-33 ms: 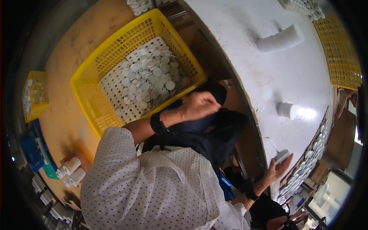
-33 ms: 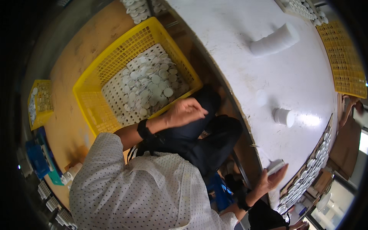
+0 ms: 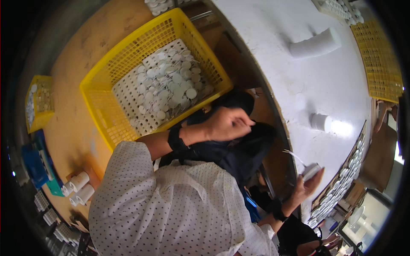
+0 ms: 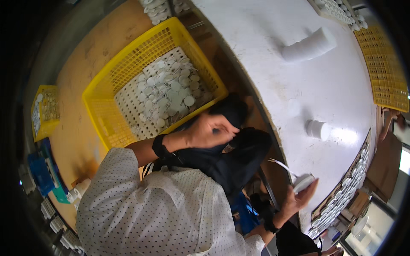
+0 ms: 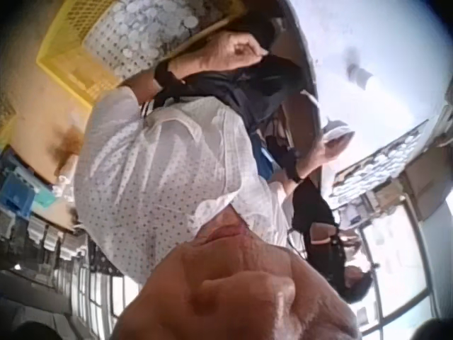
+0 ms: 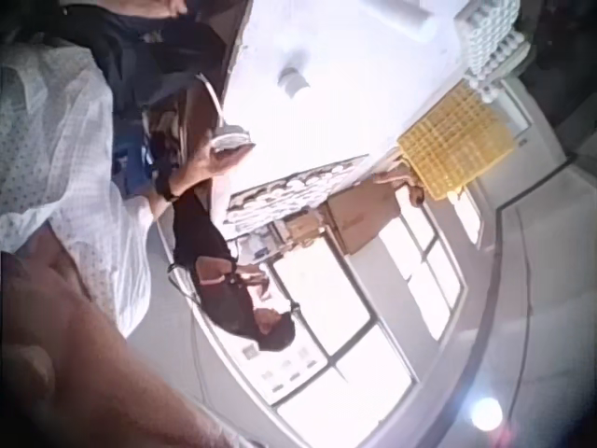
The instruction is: Manually assembling or packaging small white circular components by placing membranes/filters into housings.
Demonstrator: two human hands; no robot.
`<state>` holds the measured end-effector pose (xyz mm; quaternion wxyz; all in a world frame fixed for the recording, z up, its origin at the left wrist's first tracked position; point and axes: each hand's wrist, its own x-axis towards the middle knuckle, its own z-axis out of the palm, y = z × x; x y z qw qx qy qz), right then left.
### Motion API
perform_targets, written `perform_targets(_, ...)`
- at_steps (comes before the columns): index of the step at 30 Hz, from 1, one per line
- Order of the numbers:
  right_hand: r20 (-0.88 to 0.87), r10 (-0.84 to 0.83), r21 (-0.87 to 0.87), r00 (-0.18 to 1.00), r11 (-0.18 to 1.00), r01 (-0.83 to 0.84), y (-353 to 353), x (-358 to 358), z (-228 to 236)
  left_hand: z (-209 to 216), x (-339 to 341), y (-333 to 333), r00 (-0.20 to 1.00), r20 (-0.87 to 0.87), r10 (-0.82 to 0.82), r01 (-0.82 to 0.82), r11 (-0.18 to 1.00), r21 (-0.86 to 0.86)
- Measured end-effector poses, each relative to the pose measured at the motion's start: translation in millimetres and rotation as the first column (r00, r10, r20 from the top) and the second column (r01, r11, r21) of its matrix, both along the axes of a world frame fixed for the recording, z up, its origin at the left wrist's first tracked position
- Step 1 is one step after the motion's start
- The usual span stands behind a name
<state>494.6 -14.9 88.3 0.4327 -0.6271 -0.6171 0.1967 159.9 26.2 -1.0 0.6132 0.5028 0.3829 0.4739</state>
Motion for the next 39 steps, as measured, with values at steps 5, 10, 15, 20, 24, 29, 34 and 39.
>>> perform_targets(5,0.115,0.390,-0.139,0.914,0.917,-0.374,-9,-68,-10,30,36,-25,0.928,-0.315,-0.200,0.299,0.904,0.307)
perform_targets(10,0.123,0.568,-0.225,0.814,0.814,-0.535,-8,-112,-16,17,46,-32,0.886,-0.145,-0.440,0.455,0.886,0.093)
perform_targets(15,0.033,0.474,-0.273,0.880,0.851,-0.448,-17,-125,-16,10,57,-33,0.962,-0.105,-0.254,0.271,0.941,0.203)
perform_targets(20,-0.104,0.521,-0.261,0.847,0.808,-0.529,-9,-126,-22,18,43,-36,0.973,-0.140,-0.186,0.195,0.980,0.052)
perform_targets(24,-0.149,0.339,-0.223,0.929,0.904,-0.365,11,-95,-5,9,37,-34,0.977,-0.173,-0.123,0.143,0.983,0.113)
perform_targets(29,-0.204,-0.398,-0.119,0.894,0.917,0.381,102,5,-18,6,42,-30,0.960,-0.249,-0.126,0.165,0.976,0.142)
perform_targets(34,-0.289,-0.509,-0.371,0.811,0.840,0.396,157,23,-15,9,40,-30,0.952,-0.288,-0.101,0.151,0.976,0.155)
perform_targets(39,-0.370,-0.427,-0.402,0.825,0.874,0.273,170,35,-34,4,40,-32,0.937,-0.338,-0.083,0.127,0.986,0.110)
